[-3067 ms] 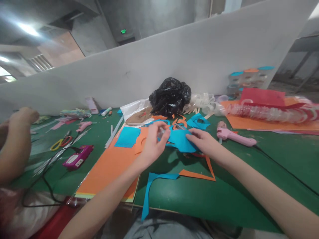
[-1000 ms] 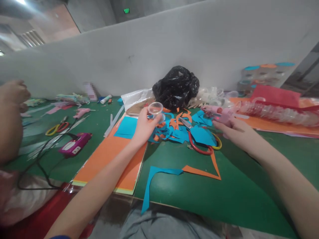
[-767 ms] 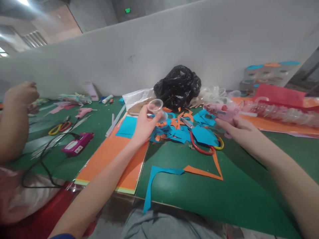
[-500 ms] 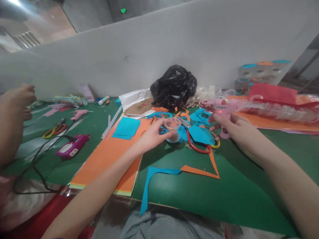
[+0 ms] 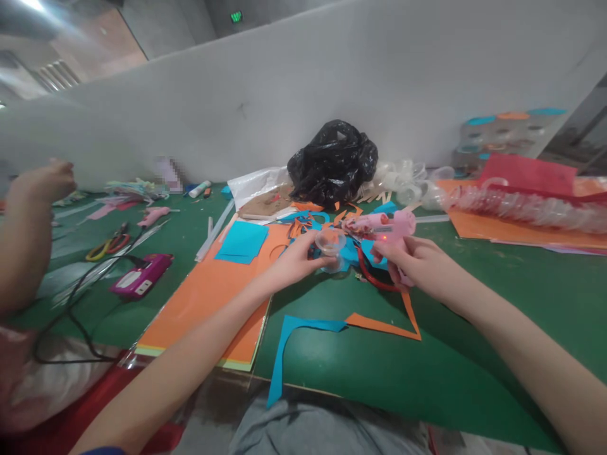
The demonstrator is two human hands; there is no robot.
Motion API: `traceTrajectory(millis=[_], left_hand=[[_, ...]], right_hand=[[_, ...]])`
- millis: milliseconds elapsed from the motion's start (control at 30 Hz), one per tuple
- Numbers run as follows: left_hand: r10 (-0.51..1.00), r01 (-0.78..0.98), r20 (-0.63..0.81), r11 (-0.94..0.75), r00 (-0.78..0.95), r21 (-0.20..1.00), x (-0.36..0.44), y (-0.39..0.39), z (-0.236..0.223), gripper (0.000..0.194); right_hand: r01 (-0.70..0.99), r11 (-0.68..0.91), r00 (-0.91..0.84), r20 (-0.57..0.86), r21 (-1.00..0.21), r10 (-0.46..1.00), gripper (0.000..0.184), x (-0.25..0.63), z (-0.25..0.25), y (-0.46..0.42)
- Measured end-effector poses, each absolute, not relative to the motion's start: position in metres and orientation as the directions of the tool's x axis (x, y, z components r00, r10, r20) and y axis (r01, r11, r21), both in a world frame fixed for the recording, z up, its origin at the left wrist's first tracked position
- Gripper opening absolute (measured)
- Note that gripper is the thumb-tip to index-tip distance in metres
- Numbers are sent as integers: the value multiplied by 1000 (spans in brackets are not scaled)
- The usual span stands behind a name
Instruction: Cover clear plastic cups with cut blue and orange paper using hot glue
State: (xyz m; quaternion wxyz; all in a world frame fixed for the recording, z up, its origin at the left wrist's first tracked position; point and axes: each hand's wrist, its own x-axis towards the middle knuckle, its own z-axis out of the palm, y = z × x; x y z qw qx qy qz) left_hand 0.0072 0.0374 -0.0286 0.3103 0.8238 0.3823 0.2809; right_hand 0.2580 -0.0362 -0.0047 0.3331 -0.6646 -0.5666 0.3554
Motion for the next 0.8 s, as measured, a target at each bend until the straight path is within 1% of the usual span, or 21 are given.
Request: traceTrajectory(millis=[100,267,433,633,800], left_hand=[[804,453,231,-517,548,726,7,39,-31,23],[785,402,258,-533,564,745,7,39,-32,23],[780,375,268,-533,566,759,8,37,-30,23],[783,385,249,-522,570,761,8,36,-28,23],[762,368,282,-557,582,745,7,38,-29,21]], right_hand=[[504,-138,100,-100,-852,990,63,256,-7,-37],[474,-128,107,-87,-871,990,52,251,-4,-39],[482,-117,89,-85,-868,992,46,249,0,-41],[489,-111,77,-84,-865,994,46,250,1,-41],[479,-99,66,-77,-872,995,50,249,0,-41]])
